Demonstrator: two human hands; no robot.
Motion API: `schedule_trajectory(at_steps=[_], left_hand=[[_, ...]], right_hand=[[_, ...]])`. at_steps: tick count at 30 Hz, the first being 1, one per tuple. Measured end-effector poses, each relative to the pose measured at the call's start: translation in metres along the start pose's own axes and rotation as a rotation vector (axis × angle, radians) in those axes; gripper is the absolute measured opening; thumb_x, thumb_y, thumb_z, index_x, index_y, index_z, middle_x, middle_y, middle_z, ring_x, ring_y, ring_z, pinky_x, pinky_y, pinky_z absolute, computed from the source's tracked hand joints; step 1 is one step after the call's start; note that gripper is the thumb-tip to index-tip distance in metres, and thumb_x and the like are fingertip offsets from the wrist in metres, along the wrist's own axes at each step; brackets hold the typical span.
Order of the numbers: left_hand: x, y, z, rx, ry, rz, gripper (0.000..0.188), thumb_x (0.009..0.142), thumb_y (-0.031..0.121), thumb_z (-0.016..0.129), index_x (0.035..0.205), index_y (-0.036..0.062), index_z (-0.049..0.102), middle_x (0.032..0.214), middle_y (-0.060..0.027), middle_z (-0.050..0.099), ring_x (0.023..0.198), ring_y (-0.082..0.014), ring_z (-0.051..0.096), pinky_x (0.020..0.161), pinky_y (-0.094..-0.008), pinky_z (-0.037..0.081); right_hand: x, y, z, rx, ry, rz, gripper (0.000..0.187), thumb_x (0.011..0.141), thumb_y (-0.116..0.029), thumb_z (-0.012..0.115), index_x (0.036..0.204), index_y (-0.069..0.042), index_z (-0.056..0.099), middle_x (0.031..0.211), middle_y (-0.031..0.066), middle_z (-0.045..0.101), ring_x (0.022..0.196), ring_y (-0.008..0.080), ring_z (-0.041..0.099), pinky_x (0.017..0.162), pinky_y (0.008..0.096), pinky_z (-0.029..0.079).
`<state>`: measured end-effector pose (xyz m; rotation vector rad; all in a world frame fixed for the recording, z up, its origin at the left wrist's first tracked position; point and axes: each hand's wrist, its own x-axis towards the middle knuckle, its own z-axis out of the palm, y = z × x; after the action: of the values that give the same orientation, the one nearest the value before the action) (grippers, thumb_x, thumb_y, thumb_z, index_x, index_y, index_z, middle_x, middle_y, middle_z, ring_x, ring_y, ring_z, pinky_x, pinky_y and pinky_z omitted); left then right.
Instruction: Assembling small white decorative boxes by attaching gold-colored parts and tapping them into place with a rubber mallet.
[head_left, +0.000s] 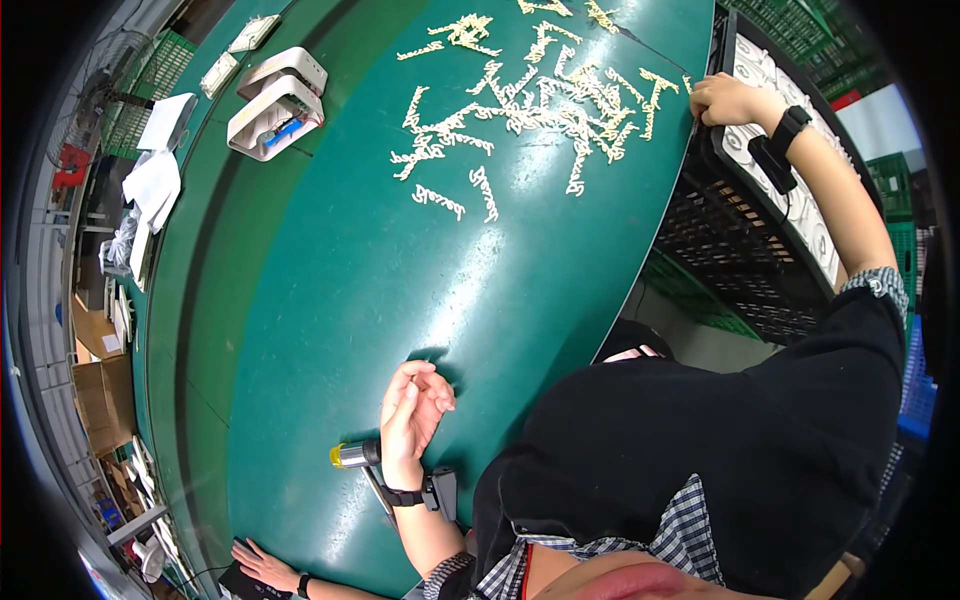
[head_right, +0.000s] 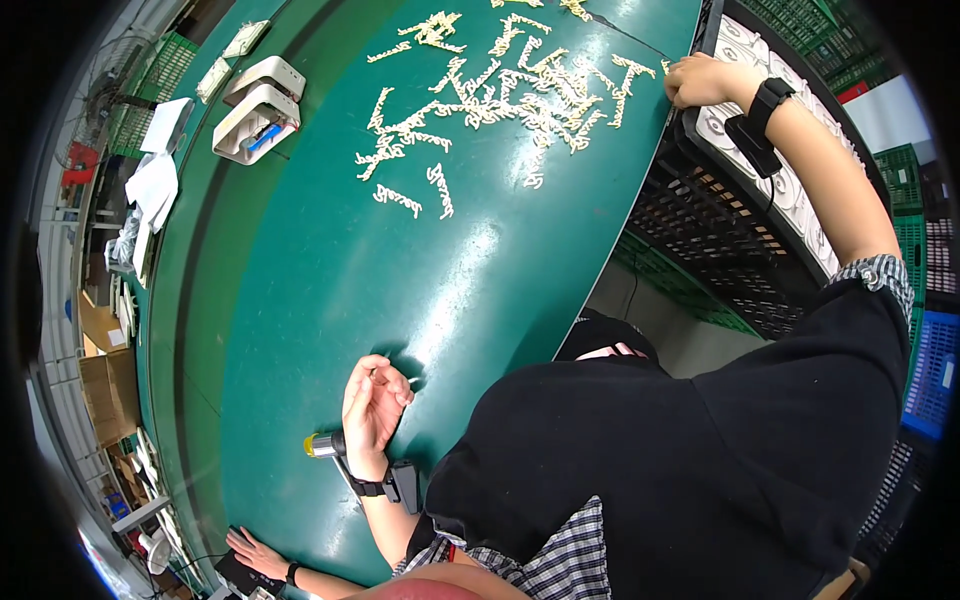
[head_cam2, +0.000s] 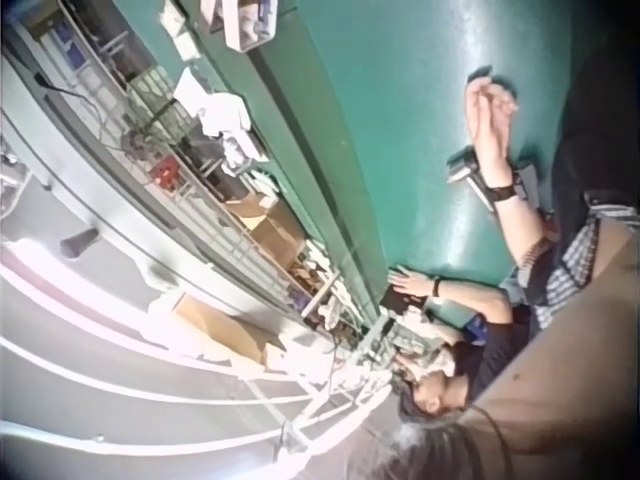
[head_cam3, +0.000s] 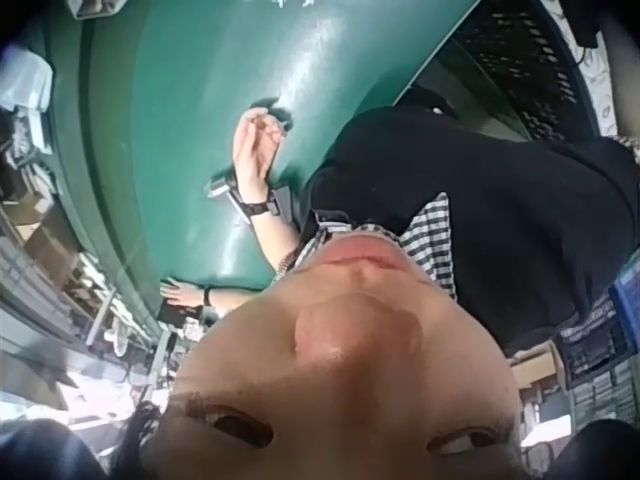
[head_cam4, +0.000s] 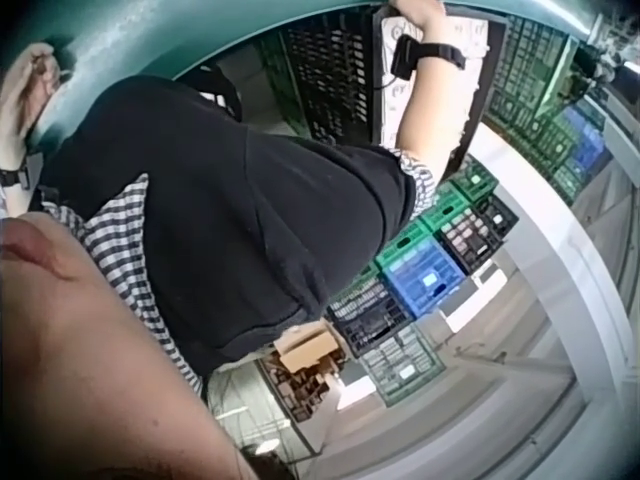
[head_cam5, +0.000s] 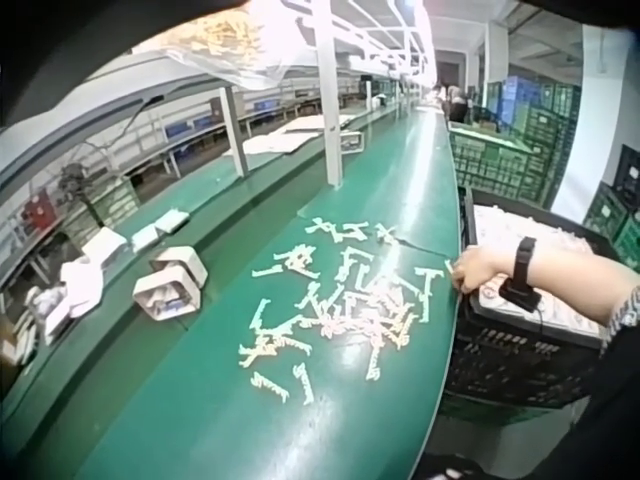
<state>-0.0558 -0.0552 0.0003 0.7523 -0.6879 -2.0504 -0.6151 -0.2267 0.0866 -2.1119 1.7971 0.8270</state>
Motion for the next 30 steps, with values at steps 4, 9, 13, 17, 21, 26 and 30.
schedule_trajectory(at_steps=[4, 9, 13, 17, 21, 26, 30], left_hand=[[0.001, -0.001, 0.001, 0.003, -0.001, 0.005, 0.029, 0.096, 0.024, 0.045, 0.114, 0.0016, 0.048, 0.082, -0.0105, 0.055, 0.074, -0.0175, 0.051, 0.069, -0.0295, 0.043], [0.0, 0.001, 0.001, 0.014, 0.004, 0.012, 0.028, 0.096, 0.024, 0.045, 0.113, 0.0015, 0.048, 0.081, -0.0101, 0.054, 0.073, -0.0174, 0.051, 0.07, -0.0297, 0.043], [0.001, -0.001, 0.005, 0.042, 0.023, 0.019, 0.028, 0.096, 0.024, 0.044, 0.113, 0.0017, 0.048, 0.079, -0.009, 0.052, 0.071, -0.0177, 0.048, 0.067, -0.0297, 0.041], [0.0, -0.001, 0.005, 0.05, 0.037, 0.014, 0.028, 0.096, 0.023, 0.044, 0.113, 0.0015, 0.048, 0.078, -0.0084, 0.051, 0.07, -0.0179, 0.047, 0.066, -0.0297, 0.04], [-0.001, -0.001, 0.007, 0.051, 0.046, 0.012, 0.028, 0.096, 0.023, 0.043, 0.113, 0.0011, 0.048, 0.078, -0.0084, 0.051, 0.07, -0.018, 0.047, 0.066, -0.0298, 0.04], [-0.001, -0.001, 0.003, 0.019, 0.021, 0.003, 0.028, 0.095, 0.024, 0.046, 0.112, 0.0018, 0.048, 0.081, -0.0096, 0.054, 0.074, -0.0173, 0.051, 0.07, -0.0295, 0.044], [0.0, -0.001, 0.001, 0.018, 0.009, -0.002, 0.028, 0.095, 0.024, 0.047, 0.113, 0.0018, 0.048, 0.082, -0.0098, 0.055, 0.075, -0.0174, 0.052, 0.069, -0.0291, 0.045]], right_hand=[[0.001, 0.01, 0.01, 0.023, 0.161, -0.039, 0.024, 0.075, -0.019, 0.054, 0.091, -0.002, 0.059, 0.094, 0.0128, 0.063, 0.092, 0.0297, 0.057, 0.085, 0.0377, 0.042], [0.01, 0.019, 0.004, 0.359, 0.207, 0.038, 0.019, 0.077, -0.01, 0.05, 0.094, -0.002, 0.058, 0.085, 0.0138, 0.064, 0.085, 0.0305, 0.06, 0.08, 0.0374, 0.045], [0.017, 0.032, 0.004, 0.354, 0.127, 0.021, 0.023, 0.077, -0.003, 0.046, 0.096, -0.003, 0.058, 0.089, 0.0142, 0.064, 0.085, 0.0305, 0.061, 0.077, 0.0379, 0.046], [0.021, 0.037, 0.008, 0.004, 0.286, 0.101, 0.025, 0.077, -0.003, 0.047, 0.1, -0.001, 0.057, 0.083, 0.0155, 0.064, 0.087, 0.0314, 0.061, 0.077, 0.038, 0.046], [0.024, 0.026, -0.003, -0.079, 0.16, 0.213, 0.026, 0.074, -0.002, 0.05, 0.099, -0.001, 0.059, 0.088, 0.0157, 0.065, 0.087, 0.0323, 0.062, 0.078, 0.0381, 0.048], [0.038, 0.021, 0.005, -0.153, 0.25, 0.227, 0.032, 0.069, -0.007, 0.06, 0.101, -0.004, 0.06, 0.088, 0.0162, 0.065, 0.085, 0.0334, 0.063, 0.076, 0.0383, 0.05], [0.046, 0.017, -0.009, -0.102, 0.035, 0.263, 0.044, 0.065, -0.013, 0.069, 0.107, -0.004, 0.058, 0.09, 0.0174, 0.065, 0.087, 0.0336, 0.063, 0.075, 0.0382, 0.051]])
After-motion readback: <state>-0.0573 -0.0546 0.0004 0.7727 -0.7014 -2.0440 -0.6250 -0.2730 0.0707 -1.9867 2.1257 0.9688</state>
